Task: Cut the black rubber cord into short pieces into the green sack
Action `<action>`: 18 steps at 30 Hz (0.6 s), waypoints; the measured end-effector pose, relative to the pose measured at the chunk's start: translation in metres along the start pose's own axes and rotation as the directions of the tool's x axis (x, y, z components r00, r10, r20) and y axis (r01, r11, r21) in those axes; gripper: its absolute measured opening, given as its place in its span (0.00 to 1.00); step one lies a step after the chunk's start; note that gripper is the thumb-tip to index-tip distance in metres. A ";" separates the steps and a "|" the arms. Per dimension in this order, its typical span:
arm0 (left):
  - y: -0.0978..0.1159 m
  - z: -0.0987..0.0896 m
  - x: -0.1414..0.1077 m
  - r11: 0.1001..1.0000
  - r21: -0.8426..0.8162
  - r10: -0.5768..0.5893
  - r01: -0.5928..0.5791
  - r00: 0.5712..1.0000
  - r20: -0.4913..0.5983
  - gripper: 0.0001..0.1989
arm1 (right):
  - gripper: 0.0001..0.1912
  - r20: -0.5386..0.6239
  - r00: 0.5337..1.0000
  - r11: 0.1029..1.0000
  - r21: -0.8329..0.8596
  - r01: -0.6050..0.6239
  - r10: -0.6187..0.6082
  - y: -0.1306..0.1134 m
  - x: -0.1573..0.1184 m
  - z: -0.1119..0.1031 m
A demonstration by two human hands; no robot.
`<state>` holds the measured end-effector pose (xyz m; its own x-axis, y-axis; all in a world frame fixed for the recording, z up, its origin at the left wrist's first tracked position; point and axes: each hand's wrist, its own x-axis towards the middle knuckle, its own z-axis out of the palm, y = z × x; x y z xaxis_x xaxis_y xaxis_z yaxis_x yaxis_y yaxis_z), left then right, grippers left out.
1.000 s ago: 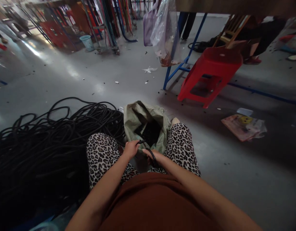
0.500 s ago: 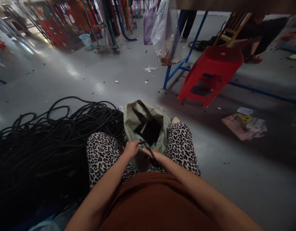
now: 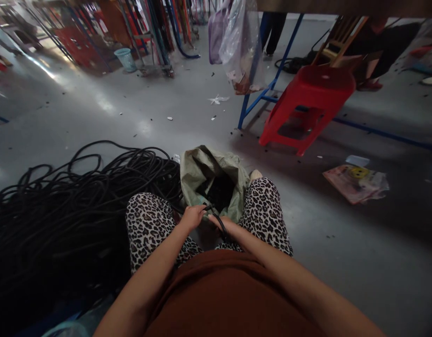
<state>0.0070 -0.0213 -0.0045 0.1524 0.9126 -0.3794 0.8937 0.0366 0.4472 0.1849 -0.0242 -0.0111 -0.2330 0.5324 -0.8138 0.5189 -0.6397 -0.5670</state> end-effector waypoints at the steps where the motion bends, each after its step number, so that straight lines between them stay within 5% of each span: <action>1: 0.000 0.001 0.001 1.000 -0.004 -0.002 0.002 1.000 -0.005 0.18 | 0.24 -0.007 1.000 1.000 -0.013 -0.002 0.002 0.001 0.000 0.001; 9: -0.002 0.008 0.002 0.998 -0.058 -0.018 0.015 0.999 -0.052 0.19 | 0.27 -0.032 0.999 0.998 -0.051 -0.026 0.025 -0.003 -0.002 0.001; 18: -0.004 0.001 0.002 0.996 0.060 -0.055 0.060 0.994 -0.090 0.19 | 0.26 -0.111 0.991 0.995 0.066 -0.069 0.076 -0.006 0.000 -0.004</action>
<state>0.0042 -0.0203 -0.0078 0.0648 0.9422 -0.3288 0.9250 0.0669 0.3741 0.1854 -0.0180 -0.0072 -0.1005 0.5405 -0.8353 0.4780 -0.7101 -0.5170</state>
